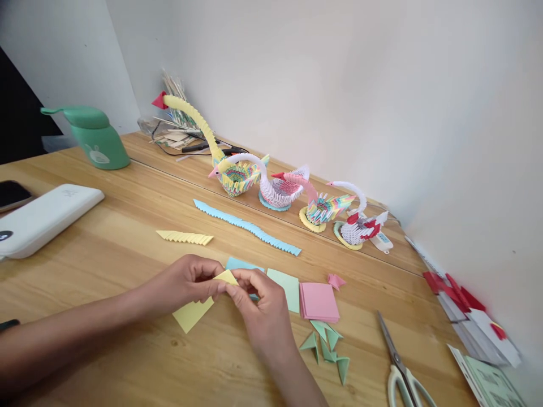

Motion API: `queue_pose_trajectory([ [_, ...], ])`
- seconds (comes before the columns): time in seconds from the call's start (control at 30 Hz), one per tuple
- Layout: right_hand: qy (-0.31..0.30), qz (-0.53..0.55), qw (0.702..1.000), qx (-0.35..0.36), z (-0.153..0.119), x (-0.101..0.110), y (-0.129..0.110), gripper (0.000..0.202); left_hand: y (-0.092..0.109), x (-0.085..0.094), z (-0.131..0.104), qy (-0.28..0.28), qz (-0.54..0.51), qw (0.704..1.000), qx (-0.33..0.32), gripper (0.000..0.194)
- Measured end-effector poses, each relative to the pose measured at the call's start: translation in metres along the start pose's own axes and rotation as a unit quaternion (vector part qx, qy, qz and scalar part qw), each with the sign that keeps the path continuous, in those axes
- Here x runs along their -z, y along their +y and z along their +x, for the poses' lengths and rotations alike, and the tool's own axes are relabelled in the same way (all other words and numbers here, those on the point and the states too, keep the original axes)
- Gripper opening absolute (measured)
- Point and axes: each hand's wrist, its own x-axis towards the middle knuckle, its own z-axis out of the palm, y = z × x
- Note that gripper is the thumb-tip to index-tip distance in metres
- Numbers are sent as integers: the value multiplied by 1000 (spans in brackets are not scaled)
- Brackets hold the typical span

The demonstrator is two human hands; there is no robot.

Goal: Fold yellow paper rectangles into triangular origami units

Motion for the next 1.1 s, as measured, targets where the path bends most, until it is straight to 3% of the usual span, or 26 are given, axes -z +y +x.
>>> queue_pose_trajectory([
  [0.1,32,-56,998,19,1,3,-1,17,-1,0,2,29,25,999,17,30],
  [0.2,44,-44,998,3,4,8,1,20,-1,2,3,27,21,999,36,33],
  [0.37,-25,29,998,-56,6,8,2,25,0,4,0,12,33,999,19,31],
  [0.53,-19,34,998,-59,6,9,0,31,2,5,-3,-87,-9,996,-12,23],
  [0.6,-11,30,998,-54,6,11,-1,31,2,6,-3,-99,-23,995,-22,21],
  [0.8,7,18,998,-59,4,10,-6,32,-1,5,-2,-51,-14,999,-10,21],
  [0.97,22,-7,999,-47,2,5,-9,31,1,3,-3,-48,-9,999,-12,23],
  [1.1,60,-72,996,1,-2,0,-10,30,2,0,-3,-31,5,1000,5,23],
])
